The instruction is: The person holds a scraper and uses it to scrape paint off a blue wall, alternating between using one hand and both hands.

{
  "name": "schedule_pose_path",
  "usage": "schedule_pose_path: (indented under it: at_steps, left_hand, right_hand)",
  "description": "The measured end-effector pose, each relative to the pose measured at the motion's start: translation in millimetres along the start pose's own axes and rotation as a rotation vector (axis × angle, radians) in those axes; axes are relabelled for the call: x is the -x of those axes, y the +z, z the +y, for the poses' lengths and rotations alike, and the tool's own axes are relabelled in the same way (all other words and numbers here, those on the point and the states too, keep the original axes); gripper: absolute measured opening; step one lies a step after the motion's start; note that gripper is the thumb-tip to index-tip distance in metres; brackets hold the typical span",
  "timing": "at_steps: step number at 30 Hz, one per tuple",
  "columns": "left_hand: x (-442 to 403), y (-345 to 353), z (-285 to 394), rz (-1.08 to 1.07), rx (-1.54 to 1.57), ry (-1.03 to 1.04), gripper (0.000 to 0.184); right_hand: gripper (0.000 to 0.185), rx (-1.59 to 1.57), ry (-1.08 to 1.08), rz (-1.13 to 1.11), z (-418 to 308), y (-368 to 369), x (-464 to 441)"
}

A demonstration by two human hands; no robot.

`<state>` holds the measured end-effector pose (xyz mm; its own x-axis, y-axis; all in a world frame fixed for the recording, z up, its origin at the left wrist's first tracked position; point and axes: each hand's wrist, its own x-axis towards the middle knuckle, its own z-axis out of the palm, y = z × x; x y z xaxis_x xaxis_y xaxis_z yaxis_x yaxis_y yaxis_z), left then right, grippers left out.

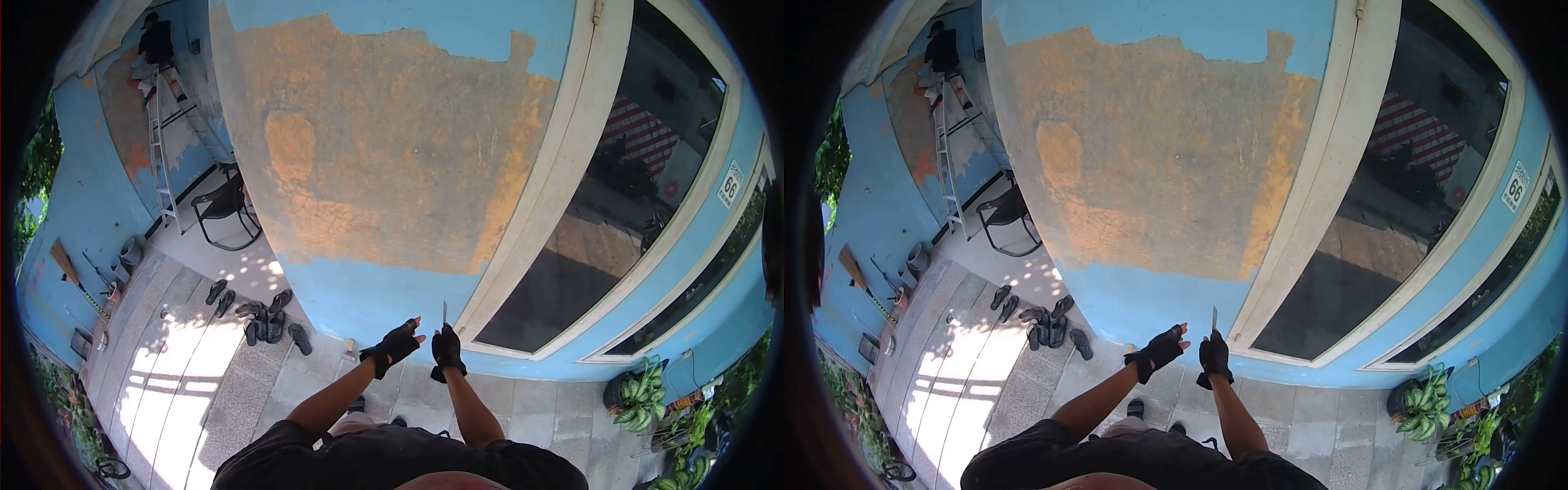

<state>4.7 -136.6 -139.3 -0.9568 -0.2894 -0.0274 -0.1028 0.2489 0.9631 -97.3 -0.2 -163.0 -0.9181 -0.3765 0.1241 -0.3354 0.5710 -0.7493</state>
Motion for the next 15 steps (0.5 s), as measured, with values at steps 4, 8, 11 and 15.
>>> schedule_pose_path:
  at_steps: [4, 8, 11, 15]
  left_hand:
    - [28, 9, -12, 0.086, 0.701, -0.651, 0.068]
    - [46, 43, 6, 0.011, 1.209, -0.467, 0.066]
    - [71, 37, 21, -0.236, 1.381, -0.321, 0.058]
    - [108, 6, 13, -0.372, 1.418, -0.346, 0.071]
  right_hand:
    - [0.044, -0.115, -0.177, 0.060, -33, 3, 31]
    - [0.045, -0.128, -0.046, -0.180, -110, -6, 83]
    - [0.043, -0.274, -0.011, -0.005, -64, 16, 63]
    - [0.048, -0.180, 0.115, -0.065, -97, -33, 82]
